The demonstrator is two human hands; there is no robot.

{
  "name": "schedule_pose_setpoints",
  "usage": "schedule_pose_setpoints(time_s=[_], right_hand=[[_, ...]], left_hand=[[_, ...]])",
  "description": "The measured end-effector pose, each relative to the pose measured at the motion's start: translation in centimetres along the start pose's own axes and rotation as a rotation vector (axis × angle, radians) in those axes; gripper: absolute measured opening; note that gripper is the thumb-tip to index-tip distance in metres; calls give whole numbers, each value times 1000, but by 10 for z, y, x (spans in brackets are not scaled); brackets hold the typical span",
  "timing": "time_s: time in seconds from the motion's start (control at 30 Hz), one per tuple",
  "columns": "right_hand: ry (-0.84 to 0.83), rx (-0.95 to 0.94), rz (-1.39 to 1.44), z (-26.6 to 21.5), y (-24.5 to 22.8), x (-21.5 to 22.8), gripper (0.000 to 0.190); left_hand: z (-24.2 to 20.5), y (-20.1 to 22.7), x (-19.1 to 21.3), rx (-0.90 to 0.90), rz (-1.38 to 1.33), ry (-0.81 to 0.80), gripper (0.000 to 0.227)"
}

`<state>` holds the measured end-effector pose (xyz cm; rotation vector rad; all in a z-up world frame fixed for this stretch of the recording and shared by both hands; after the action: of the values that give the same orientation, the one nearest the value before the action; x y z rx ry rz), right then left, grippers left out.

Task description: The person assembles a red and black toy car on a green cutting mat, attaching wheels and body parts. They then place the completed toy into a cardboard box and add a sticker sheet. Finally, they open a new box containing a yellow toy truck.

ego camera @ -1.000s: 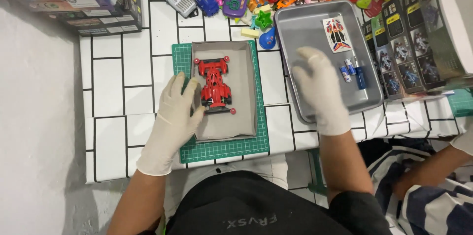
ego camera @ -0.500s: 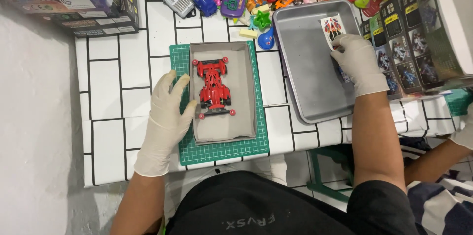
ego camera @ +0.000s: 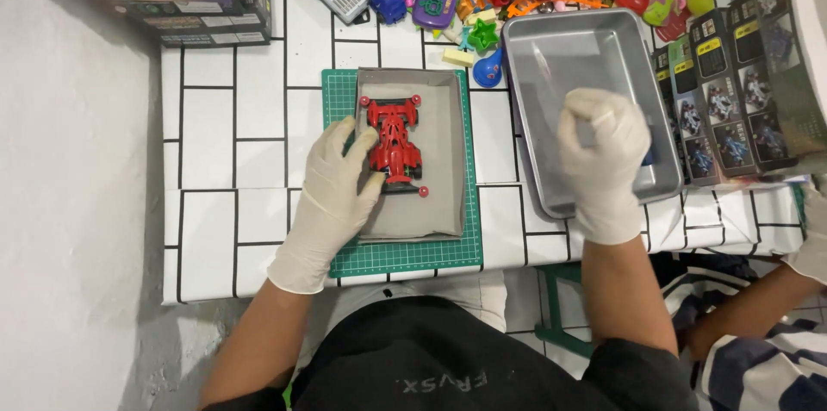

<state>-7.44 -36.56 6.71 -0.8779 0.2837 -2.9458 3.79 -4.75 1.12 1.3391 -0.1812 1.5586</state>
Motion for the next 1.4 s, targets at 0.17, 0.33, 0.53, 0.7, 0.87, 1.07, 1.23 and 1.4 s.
schedule_pose_setpoints(time_s=[0.17,0.33,0.53,0.7,0.87,1.07,1.23,1.4], right_hand=[[7,62,95,-35,-82,-35,25],[-88,36,141,-36,-139,-56,28],[-269,-106,7,-46,-145,-79,18],[-455,-119,-123,-67,-154,-89,13],[-487,-227,-4,-61,-161,-51,22],[-500,-490,150,-70,-151,-26,47],[-502,-609,252,-79,-142,-18,50],[-595,-740,446,-88,-124,-31,48]], left_hand=[[-9,8,-8,-42,49,51,57],[-20,13,-10,-68,78,69,61],[-34,10,-11,-6,54,9,56],[-45,9,-15,-36,59,7,61],[-58,8,-16,-24,72,-38,66],[-62,13,-15,-22,91,-76,68],[-45,28,-7,-29,154,-83,71],[-25,36,-16,21,213,-285,84]])
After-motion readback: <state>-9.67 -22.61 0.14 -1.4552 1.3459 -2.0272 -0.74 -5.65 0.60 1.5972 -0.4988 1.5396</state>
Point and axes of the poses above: each hand's wrist, its own z-axis towards the middle knuckle, its own x-axis out of the back of the hand, y = z × x, the point moved 6 cm from there along z, towards the middle knuckle, and after that the axes turned 12 degrees about -x, right-handed, at the moved point
